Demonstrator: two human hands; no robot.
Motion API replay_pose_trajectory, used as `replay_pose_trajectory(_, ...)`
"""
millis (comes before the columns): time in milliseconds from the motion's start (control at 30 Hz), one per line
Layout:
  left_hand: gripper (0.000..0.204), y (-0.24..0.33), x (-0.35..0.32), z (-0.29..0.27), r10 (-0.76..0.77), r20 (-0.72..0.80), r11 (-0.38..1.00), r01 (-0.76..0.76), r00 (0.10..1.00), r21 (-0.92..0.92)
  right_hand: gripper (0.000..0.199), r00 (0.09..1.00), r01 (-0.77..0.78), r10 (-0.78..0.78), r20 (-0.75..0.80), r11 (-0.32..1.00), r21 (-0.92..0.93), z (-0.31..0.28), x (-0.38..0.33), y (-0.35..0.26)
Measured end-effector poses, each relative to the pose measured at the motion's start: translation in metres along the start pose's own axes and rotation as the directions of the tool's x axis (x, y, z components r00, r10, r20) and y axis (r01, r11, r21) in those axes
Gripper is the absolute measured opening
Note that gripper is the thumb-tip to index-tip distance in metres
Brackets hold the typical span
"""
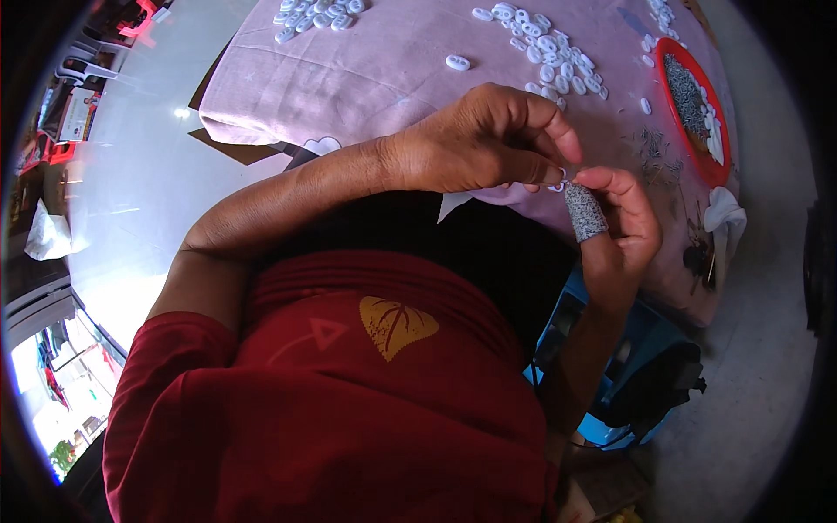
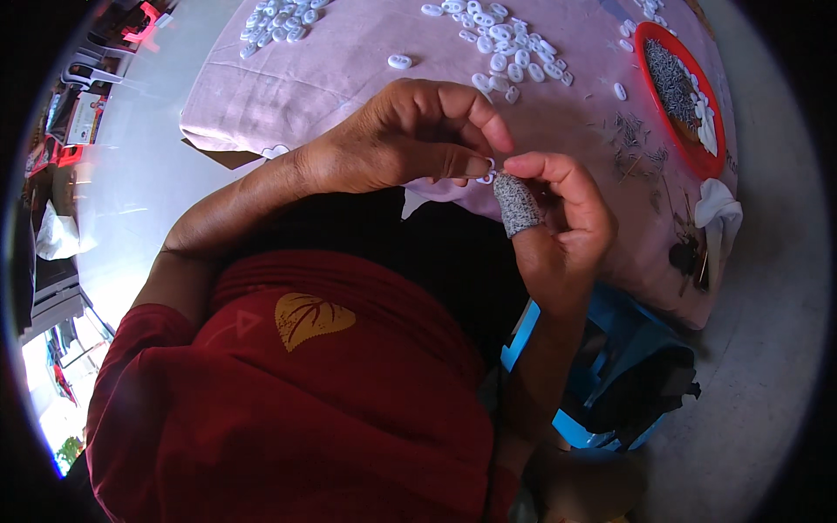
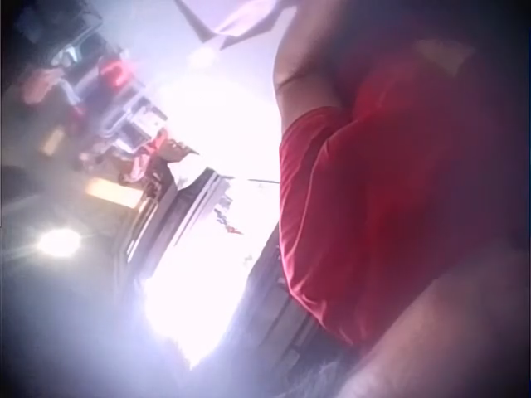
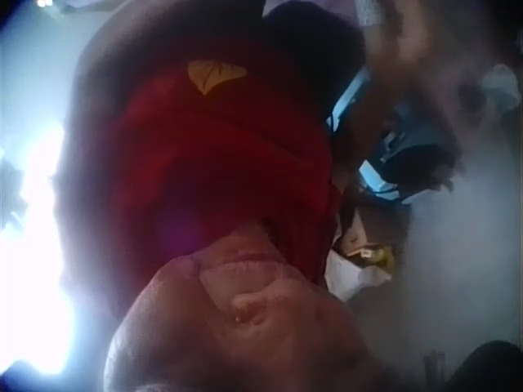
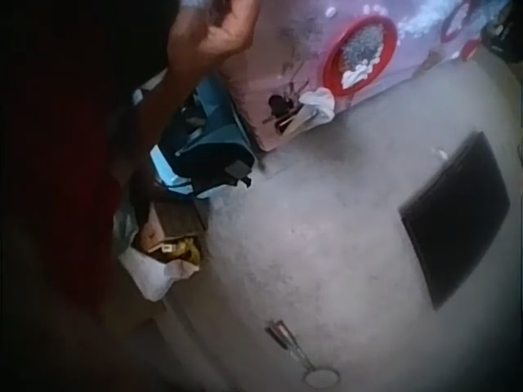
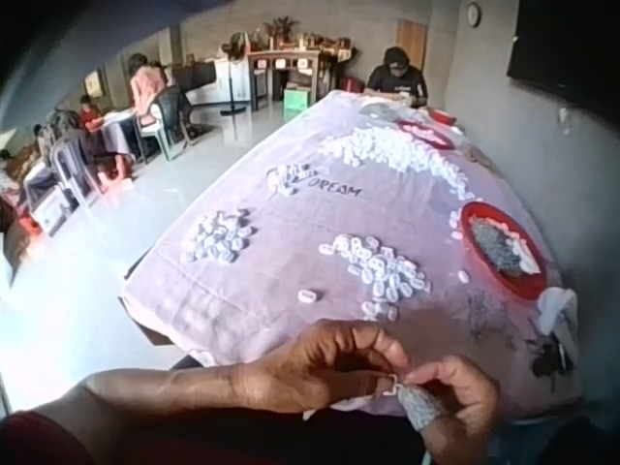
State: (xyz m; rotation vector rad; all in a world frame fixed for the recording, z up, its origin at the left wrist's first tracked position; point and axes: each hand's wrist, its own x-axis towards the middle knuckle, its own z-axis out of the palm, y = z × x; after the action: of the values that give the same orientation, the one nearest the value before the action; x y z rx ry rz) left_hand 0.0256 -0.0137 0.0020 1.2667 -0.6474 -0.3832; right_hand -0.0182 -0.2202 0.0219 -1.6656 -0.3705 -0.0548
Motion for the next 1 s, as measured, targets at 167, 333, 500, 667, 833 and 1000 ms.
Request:
replay_pose_trajectory(167, 0.023, 0.0046, 0.0002, -0.0012, -0.054, 0.022, 0.999, 0.053, 0.998, 0.001, 0.021, 1.0, -0.018, 0.018, 0.023, 1.0, 0.002, -0.0034, -0.0006, -0.0017)
replay_pose_trajectory(333, 0.022, 0.004, 0.0001, -0.0015, -0.046, 0.03, 0.998, 0.045, 0.999, 0.034, 0.021, 0.999, -0.038, 0.038, 0.028, 0.999, -0.003, -0.003, -0.0004, -0.0017)
replay_pose_trajectory(500, 0.02, 0.0034, 0.0008, -0.0008, -0.024, 0.029, 0.997, 0.022, 0.999, 0.07, 0.02, 0.999, -0.036, 0.037, 0.018, 0.999, -0.023, 0.0006, -0.0006, -0.0028)
replay_pose_trajectory(667, 0.019, 0.0034, -0.0008, -0.0014, -0.01, 0.035, 0.994, 0.006, 0.999, 0.108, 0.021, 0.999, -0.044, 0.046, 0.022, 0.995, -0.089, 0.0037, -0.0013, -0.0068)
replay_pose_trajectory(833, 0.017, 0.0092, -0.0007, -0.003, -0.203, 0.02, 0.976, 0.204, 0.979, -0.072, 0.021, 0.999, -0.053, 0.052, -0.01, 0.998, -0.043, 0.0007, 0.0003, -0.0054)
replay_pose_trajectory(1000, 0.016, 0.0025, -0.0015, -0.0018, -0.225, 0.002, 0.964, 0.222, 0.974, -0.148, 0.022, 0.995, -0.096, 0.096, 0.003, 0.995, -0.002, 0.0034, -0.001, -0.0036)
